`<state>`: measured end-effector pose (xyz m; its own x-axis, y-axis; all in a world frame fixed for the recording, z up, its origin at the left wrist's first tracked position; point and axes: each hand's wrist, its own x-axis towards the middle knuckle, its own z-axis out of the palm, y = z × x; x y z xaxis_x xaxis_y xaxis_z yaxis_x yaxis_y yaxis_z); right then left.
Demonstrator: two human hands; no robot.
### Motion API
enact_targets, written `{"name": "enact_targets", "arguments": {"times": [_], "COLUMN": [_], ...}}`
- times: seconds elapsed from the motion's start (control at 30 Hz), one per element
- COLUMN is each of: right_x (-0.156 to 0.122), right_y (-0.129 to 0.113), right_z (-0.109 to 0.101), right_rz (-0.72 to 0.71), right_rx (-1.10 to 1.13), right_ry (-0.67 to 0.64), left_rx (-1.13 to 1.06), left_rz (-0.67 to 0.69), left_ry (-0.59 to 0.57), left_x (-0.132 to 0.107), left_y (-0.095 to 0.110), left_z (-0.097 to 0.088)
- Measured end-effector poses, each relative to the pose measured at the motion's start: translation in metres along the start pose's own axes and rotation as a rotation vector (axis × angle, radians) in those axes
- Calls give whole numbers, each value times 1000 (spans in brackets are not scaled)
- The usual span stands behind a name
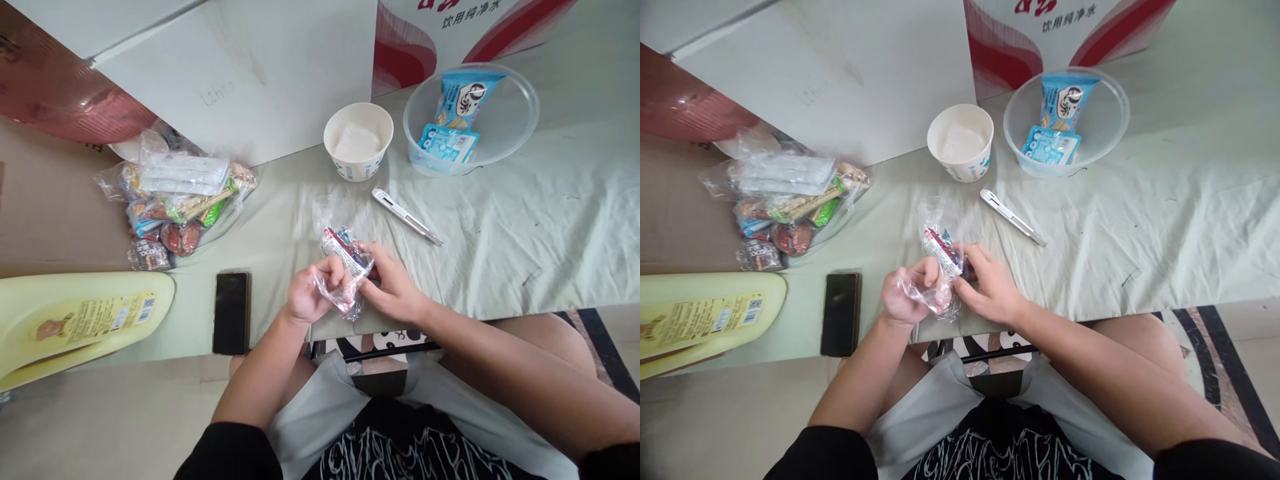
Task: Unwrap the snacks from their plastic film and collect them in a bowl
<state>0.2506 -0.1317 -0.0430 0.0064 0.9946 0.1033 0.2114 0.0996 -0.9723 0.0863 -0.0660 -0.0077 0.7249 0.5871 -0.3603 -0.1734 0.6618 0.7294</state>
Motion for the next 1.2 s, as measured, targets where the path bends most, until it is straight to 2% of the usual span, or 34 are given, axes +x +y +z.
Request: {"name": "enact_targets", "arguments": {"times": [0.07, 0.13, 0.23, 0.37, 0.47, 0.57, 0.7, 0.93, 1.1, 1.2], "right_x": [0, 0, 3, 7, 6, 5, 5, 10, 14, 17], "right_y": [-1, -2, -2, -1, 0, 1, -3, -10, -9, -6], "right_z": [0, -1, -3, -6, -7, -7, -7, -8, -9, -10], "right_rz": [-59, -90, -68, 2, -30, -37, 55, 235, 165, 177], "right_rx": [-52, -73, -100, -90, -32, -2, 15, 291, 243, 239], "right_ry": [48, 90, 140, 181, 162, 168, 213, 152, 257, 304], "left_rx": [67, 94, 117, 153, 188, 234, 258, 314, 388, 410], "left_rz": [-1, 18, 48, 68, 79, 82, 113, 115, 125, 119], "left_ry": [-12, 31, 113, 159, 180, 189, 181, 204, 178, 142], "left_x": [2, 3, 4, 6, 7, 8, 8, 10, 9, 8], "left_y": [-1, -1, 0, -1, -3, -5, -6, -7, -7, -9], "left_z": [-1, -3, -5, -6, -6, -8, -12, -10, -10, -11]}}
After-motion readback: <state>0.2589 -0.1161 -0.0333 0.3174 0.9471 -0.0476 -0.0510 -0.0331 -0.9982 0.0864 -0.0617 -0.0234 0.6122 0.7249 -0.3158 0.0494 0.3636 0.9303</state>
